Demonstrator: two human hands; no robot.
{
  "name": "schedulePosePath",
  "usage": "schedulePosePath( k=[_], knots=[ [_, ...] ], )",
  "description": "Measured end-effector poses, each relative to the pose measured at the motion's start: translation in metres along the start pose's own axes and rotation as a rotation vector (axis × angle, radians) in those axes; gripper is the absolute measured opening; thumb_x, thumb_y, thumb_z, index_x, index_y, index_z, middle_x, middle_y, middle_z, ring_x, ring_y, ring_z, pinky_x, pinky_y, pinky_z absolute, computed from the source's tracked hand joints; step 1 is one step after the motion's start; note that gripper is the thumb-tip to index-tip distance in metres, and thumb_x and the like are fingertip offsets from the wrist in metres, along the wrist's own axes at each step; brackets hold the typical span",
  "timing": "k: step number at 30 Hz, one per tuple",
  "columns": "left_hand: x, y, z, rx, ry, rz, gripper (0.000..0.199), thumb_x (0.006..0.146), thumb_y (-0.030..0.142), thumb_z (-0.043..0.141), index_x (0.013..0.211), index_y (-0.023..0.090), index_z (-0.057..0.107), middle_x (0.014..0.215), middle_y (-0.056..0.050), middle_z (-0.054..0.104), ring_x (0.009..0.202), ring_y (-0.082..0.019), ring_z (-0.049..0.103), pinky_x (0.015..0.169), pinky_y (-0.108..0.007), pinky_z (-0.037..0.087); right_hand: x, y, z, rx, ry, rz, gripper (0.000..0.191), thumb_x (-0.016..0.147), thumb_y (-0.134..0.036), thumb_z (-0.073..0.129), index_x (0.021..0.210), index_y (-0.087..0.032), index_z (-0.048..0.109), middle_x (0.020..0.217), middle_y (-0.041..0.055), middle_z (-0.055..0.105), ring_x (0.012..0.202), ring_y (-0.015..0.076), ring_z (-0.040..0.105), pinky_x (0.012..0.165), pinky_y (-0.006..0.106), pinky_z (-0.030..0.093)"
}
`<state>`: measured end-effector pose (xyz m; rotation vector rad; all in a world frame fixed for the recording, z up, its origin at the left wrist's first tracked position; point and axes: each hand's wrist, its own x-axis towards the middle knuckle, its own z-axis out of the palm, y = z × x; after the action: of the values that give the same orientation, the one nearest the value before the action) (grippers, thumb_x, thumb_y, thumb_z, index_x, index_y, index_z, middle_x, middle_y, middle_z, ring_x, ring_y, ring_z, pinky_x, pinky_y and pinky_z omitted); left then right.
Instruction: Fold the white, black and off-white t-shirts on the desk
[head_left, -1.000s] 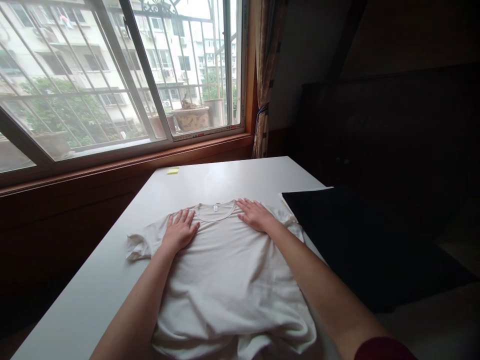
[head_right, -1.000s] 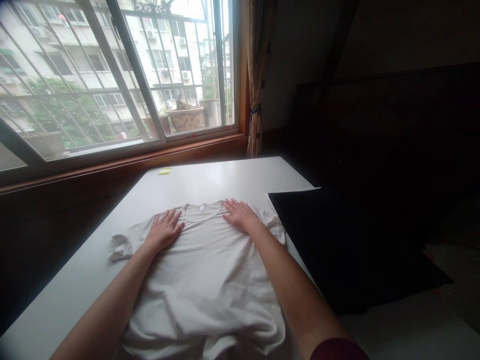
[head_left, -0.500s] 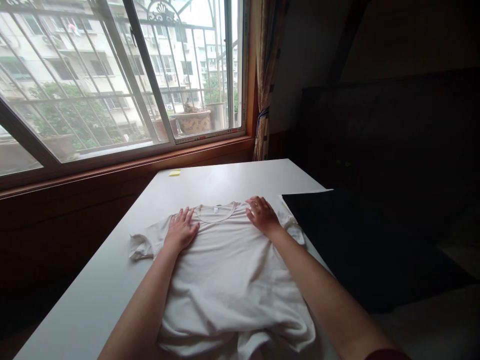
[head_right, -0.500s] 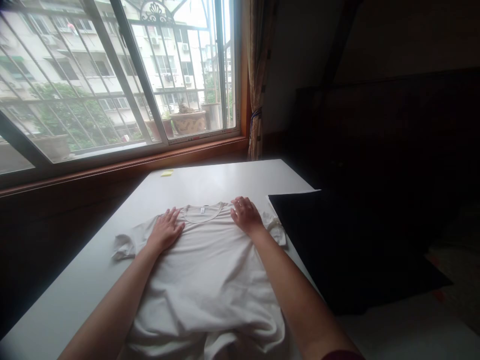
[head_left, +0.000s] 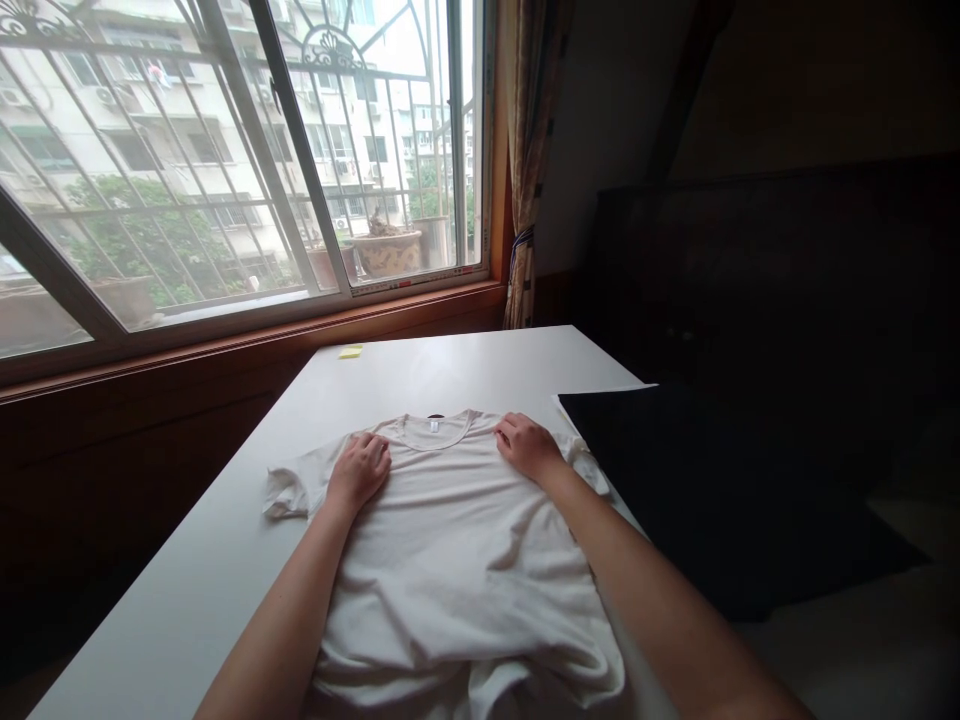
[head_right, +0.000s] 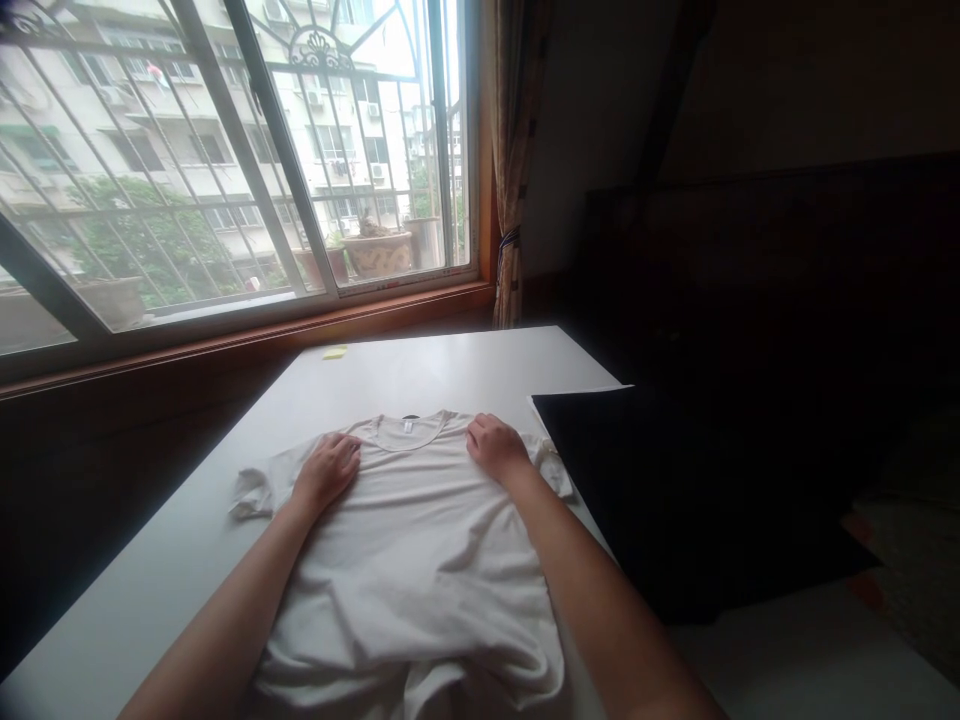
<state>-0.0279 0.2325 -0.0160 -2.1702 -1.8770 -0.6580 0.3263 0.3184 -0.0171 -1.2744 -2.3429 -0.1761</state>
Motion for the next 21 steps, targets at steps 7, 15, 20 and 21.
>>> schedulePosePath(
  k=[7,15,20,21],
  knots=[
    [-0.002,-0.006,0.006,-0.041,-0.069,0.021,0.032,0.099,0.030,0.047,0.124,0.023,0.065,0.134,-0.010,0.067,0.123,-0.028,0.062,0.108,-0.046,0.049,-0.012,0.007,-0.002,0.070,-0.008,-0.017,0.021,0.098,-0.020,0.057,0.113,-0.024,0.071,0.120,0.0069,0.070,0.116,0.0216,0.062,0.102,0.032,0.048],
    [-0.020,-0.015,0.007,-0.036,-0.206,0.025,0.053,0.101,0.045,0.050,0.146,0.018,0.055,0.158,-0.014,0.050,0.151,-0.033,0.039,0.123,-0.057,0.033,-0.022,0.016,0.000,0.120,-0.064,-0.040,0.038,0.098,-0.023,0.054,0.133,-0.020,0.068,0.142,0.0096,0.065,0.130,0.0240,0.059,0.114,0.039,0.047],
    [-0.048,-0.003,-0.009,0.012,-0.260,0.060,0.049,0.106,0.047,0.041,0.149,0.026,0.055,0.167,-0.009,0.036,0.156,-0.035,0.028,0.123,-0.064,0.027,-0.026,0.021,0.003,0.120,-0.108,-0.086,0.046,0.100,-0.028,0.051,0.142,-0.015,0.063,0.151,0.0117,0.058,0.140,0.0253,0.053,0.122,0.042,0.039],
    [-0.055,0.002,-0.013,0.013,-0.277,0.080,0.049,0.107,0.047,0.039,0.149,0.027,0.055,0.167,-0.008,0.037,0.156,-0.034,0.028,0.123,-0.063,0.027,-0.025,0.023,0.004,0.110,-0.116,-0.097,0.046,0.101,-0.030,0.050,0.143,-0.014,0.062,0.151,0.0124,0.058,0.141,0.0257,0.052,0.122,0.043,0.038]
  ],
)
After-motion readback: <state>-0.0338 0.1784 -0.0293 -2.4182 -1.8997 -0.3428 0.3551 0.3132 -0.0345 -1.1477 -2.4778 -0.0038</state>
